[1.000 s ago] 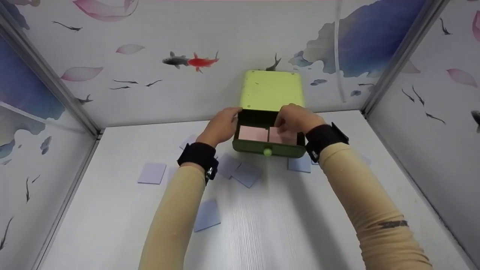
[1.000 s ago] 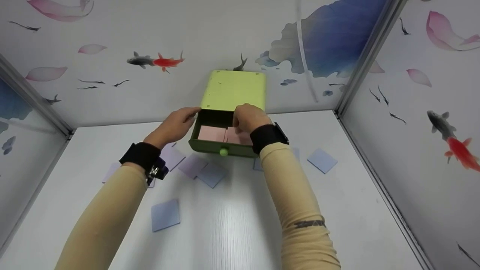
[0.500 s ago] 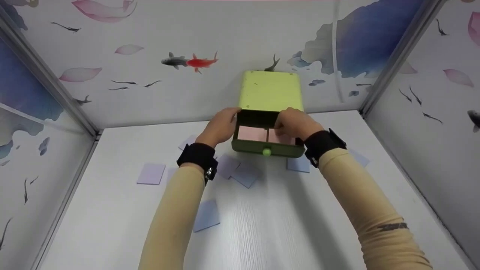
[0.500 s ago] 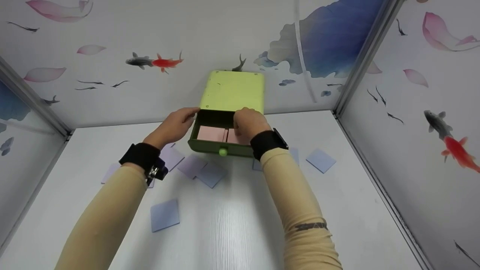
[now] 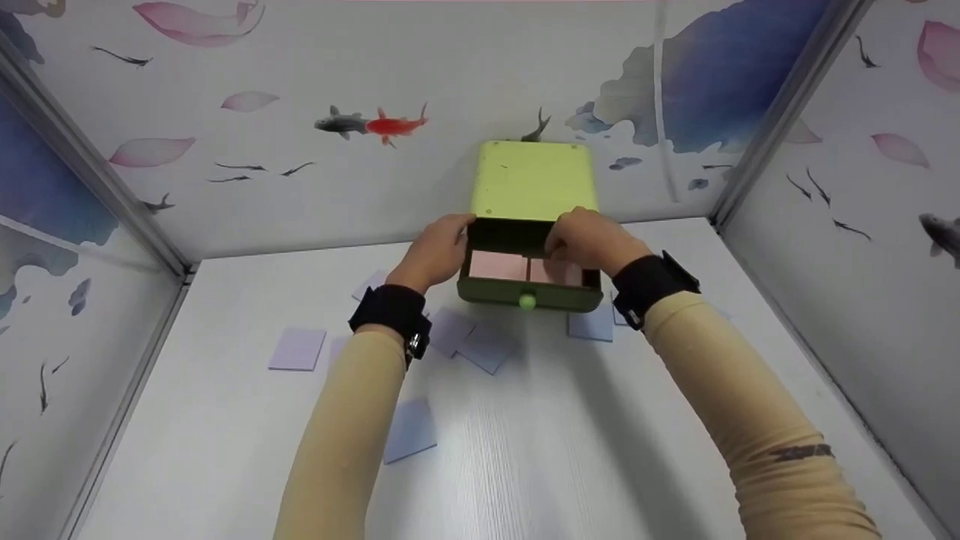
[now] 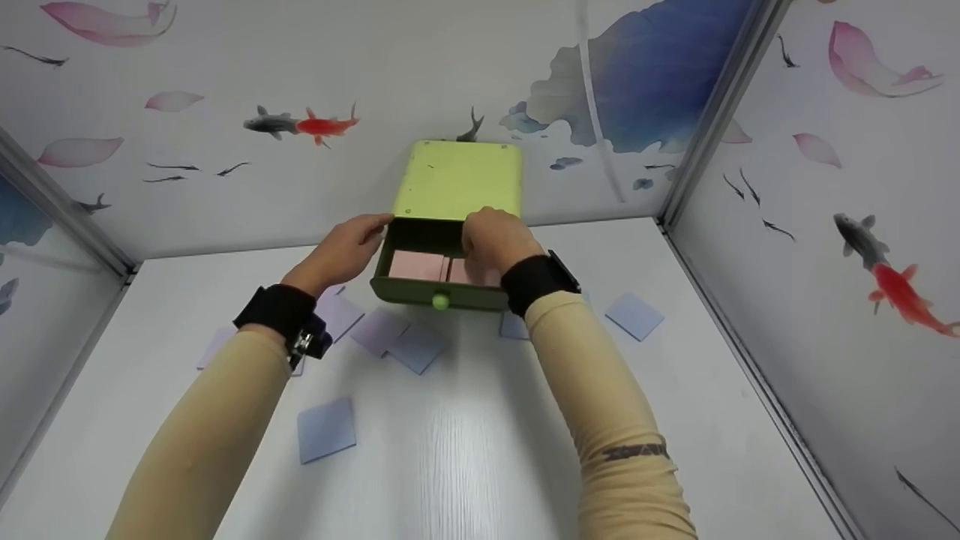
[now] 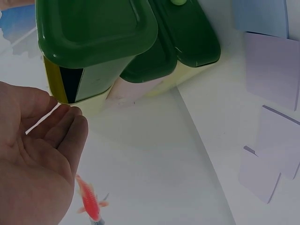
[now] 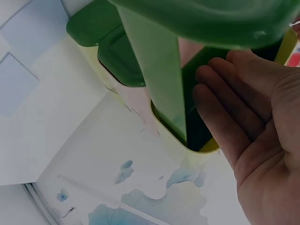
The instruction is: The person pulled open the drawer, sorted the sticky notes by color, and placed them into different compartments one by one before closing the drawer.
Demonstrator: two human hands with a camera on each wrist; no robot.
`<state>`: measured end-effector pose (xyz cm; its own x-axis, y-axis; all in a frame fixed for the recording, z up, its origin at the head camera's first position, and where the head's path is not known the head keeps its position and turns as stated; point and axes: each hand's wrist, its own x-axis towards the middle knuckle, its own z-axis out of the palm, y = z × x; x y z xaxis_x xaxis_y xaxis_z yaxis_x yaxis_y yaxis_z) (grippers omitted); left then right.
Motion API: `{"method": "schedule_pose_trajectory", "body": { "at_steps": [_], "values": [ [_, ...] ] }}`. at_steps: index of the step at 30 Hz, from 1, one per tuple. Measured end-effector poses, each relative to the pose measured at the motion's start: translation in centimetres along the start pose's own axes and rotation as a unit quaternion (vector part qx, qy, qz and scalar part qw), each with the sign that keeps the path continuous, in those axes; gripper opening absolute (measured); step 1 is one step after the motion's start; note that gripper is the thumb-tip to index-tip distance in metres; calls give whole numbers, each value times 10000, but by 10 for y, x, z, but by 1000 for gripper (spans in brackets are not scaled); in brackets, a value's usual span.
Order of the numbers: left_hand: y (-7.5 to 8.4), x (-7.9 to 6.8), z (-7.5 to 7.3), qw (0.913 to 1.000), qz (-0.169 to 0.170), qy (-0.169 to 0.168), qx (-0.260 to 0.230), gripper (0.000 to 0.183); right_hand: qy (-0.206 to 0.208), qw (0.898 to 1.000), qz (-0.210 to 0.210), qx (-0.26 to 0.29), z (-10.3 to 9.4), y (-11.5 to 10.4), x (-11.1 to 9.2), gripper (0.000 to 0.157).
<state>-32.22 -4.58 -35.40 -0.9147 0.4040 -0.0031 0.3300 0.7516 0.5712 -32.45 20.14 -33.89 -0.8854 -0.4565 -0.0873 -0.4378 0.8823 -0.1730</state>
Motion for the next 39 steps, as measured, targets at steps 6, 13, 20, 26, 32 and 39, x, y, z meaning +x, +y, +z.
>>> {"method": "schedule_pose_trajectory", "body": {
  "at_steps": [6, 13, 20, 26, 32, 39],
  "values": [
    [-4, 3, 1, 9999, -16, -97, 21, 45, 23, 10000, -86, 39, -11, -3, -5, 9],
    [-4, 1, 0, 10000, -70, -52, -45, 45, 212, 9979, -509, -335, -16, -19, -20, 9],
    [-4, 3, 1, 10000, -33, 22, -64, 44, 480, 9934, -1035, -75, -10, -37, -41, 12],
    [-5, 4, 5, 9999, 1, 83, -134, 44, 1238, 9806, -1518, -40, 7, -44, -57, 11],
    [-3, 5, 6, 9995, -58, 207, -210, 44, 1721, 9702, -1703, 100, 17, -51, -68, 9],
    [-4, 8, 7, 9996, 16, 247, -132, 43, 1443, 9749, -1691, 125, 38, -58, -82, 8]
  ]
}}
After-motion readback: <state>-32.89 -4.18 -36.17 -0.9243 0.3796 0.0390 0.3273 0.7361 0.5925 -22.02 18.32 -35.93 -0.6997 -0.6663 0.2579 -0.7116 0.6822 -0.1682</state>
